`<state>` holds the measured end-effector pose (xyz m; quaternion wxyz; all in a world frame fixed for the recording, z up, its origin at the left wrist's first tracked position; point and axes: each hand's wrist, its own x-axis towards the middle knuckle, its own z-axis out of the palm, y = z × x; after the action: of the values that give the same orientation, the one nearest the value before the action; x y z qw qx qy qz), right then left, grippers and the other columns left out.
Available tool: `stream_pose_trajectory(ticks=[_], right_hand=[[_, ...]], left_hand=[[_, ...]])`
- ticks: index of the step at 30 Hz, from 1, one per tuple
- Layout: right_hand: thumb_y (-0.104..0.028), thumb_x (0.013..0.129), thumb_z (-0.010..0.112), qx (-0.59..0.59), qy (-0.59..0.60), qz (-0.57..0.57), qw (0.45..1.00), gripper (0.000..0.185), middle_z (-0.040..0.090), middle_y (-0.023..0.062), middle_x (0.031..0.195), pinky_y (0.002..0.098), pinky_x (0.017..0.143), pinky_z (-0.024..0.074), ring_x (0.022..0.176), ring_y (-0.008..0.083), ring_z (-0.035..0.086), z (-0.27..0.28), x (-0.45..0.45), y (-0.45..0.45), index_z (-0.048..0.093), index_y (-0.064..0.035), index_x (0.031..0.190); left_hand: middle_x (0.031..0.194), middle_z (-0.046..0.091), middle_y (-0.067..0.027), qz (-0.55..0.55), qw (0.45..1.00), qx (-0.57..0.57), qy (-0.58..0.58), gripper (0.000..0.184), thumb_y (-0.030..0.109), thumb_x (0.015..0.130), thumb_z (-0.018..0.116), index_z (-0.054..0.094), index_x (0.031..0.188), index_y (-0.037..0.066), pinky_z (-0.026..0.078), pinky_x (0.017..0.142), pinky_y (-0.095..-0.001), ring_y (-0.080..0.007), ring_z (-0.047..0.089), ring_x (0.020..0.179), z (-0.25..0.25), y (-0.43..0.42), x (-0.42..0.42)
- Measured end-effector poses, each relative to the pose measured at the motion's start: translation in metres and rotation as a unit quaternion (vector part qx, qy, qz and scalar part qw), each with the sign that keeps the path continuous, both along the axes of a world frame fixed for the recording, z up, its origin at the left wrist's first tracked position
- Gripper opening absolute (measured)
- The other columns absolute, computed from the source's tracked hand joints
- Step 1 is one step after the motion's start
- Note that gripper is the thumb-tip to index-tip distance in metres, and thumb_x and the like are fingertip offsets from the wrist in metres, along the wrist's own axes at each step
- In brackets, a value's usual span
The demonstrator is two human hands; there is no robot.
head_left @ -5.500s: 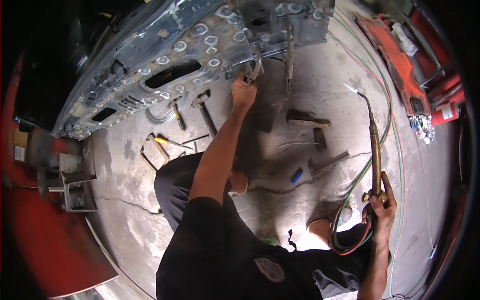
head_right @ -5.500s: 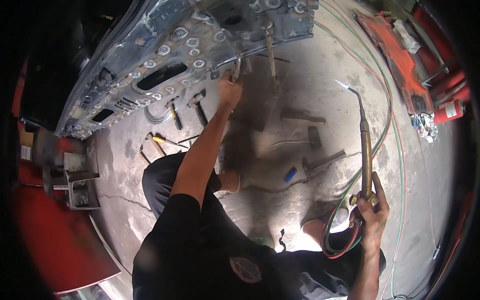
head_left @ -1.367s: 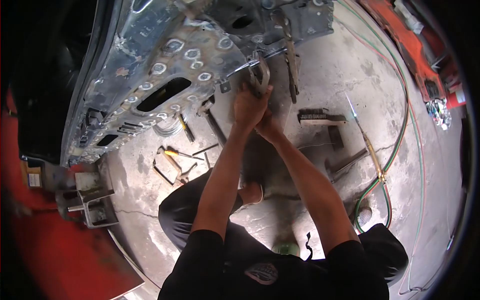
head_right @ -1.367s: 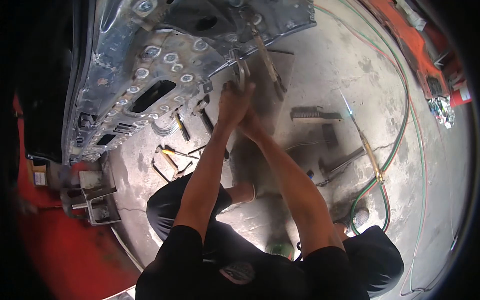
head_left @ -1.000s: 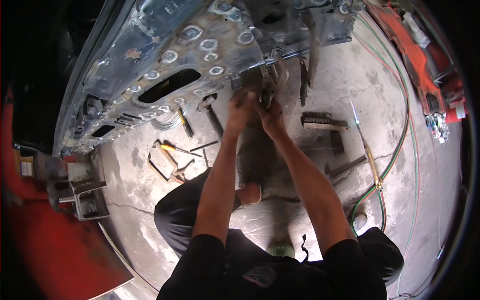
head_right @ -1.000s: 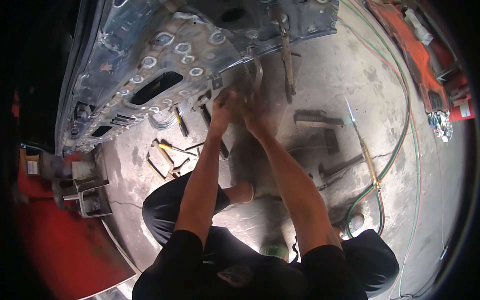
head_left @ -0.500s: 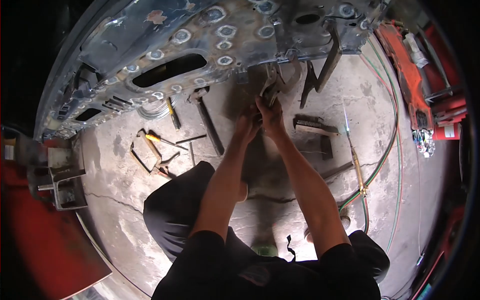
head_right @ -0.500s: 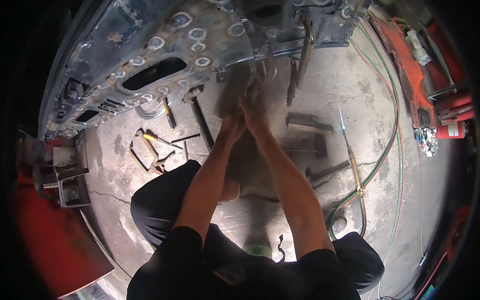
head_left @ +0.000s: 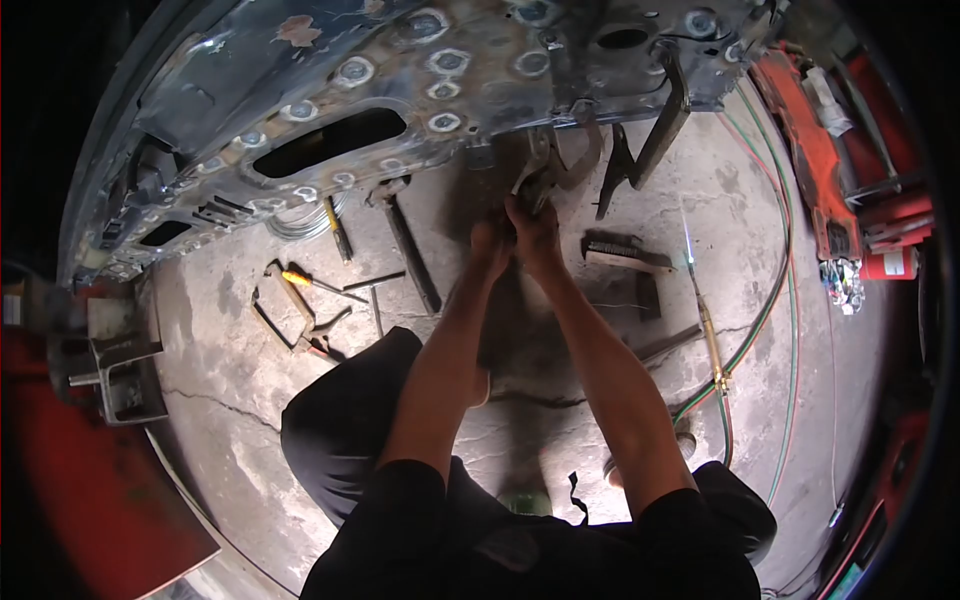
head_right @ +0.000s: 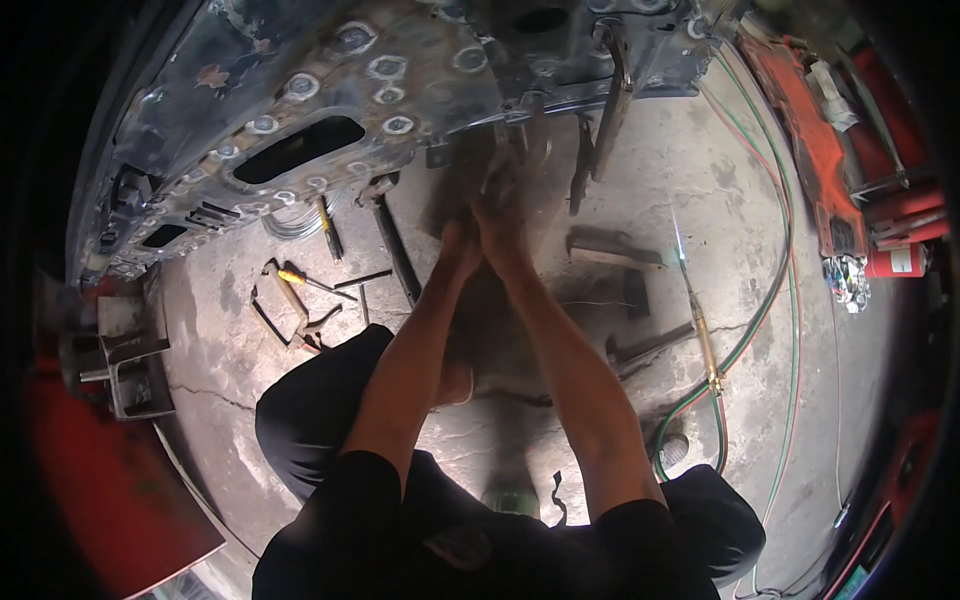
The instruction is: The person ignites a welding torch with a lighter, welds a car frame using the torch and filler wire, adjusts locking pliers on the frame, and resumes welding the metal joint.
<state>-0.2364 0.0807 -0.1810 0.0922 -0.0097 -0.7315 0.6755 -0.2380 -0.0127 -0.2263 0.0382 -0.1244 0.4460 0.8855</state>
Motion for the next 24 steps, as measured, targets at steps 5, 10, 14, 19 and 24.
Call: stream_pose_trajectory(ticks=[5,10,14,19,24], right_hand=[[-0.032,0.094,0.077,-0.048,-0.041,-0.003,0.998,0.049,0.073,0.0108,0.116,0.0357,0.091,0.0527,0.106,0.0197,0.067,-0.009,-0.004,-0.001,0.064,0.0022,0.127],[-0.027,0.093,0.078,-0.1,-0.047,0.0,0.994,0.049,0.072,0.0075,0.12,0.0343,0.094,0.052,0.109,0.0172,0.065,-0.019,-0.011,-0.011,0.063,0.0004,0.131],[-0.027,0.093,0.078,-0.13,-0.052,0.02,0.99,0.048,0.072,0.0083,0.119,0.034,0.094,0.052,0.108,0.0166,0.066,-0.01,-0.008,-0.011,0.064,0.0004,0.13],[-0.032,0.091,0.081,-0.063,-0.067,0.038,0.995,0.05,0.072,0.0093,0.117,0.0343,0.091,0.0532,0.106,0.0186,0.067,-0.002,-0.01,-0.011,0.065,0.0004,0.125],[-0.039,0.089,0.083,-0.108,-0.119,0.033,0.986,0.055,0.071,0.0104,0.115,0.0355,0.087,0.0544,0.104,0.0201,0.068,0.03,-0.009,-0.007,0.065,0.0004,0.122]], left_hand=[[0.132,0.062,-0.011,-0.007,0.993,0.12,-0.005,0.037,0.025,0.113,0.043,0.056,0.136,0.0,0.048,0.105,-0.0395,-0.0238,0.061,0.121,0.014,0.003,-0.003],[0.132,0.062,-0.0131,-0.015,0.989,0.149,0.01,0.04,0.028,0.115,0.04,0.053,0.138,-0.001,0.048,0.108,-0.0401,-0.0247,0.061,0.123,-0.002,-0.006,-0.013],[0.129,0.063,-0.0125,-0.013,0.995,0.103,-0.013,0.039,0.03,0.115,0.04,0.055,0.135,0.0,0.051,0.104,-0.0404,-0.0246,0.063,0.119,-0.002,-0.009,-0.012],[0.127,0.063,-0.0115,-0.006,0.994,0.109,-0.011,0.038,0.031,0.115,0.041,0.056,0.132,0.002,0.052,0.101,-0.0401,-0.0242,0.063,0.118,-0.012,-0.016,-0.017],[0.128,0.064,-0.0109,-0.005,0.992,0.127,-0.007,0.039,0.03,0.114,0.042,0.055,0.14,0.005,0.053,0.09,-0.0361,-0.021,0.064,0.113,0.014,-0.008,-0.009]])
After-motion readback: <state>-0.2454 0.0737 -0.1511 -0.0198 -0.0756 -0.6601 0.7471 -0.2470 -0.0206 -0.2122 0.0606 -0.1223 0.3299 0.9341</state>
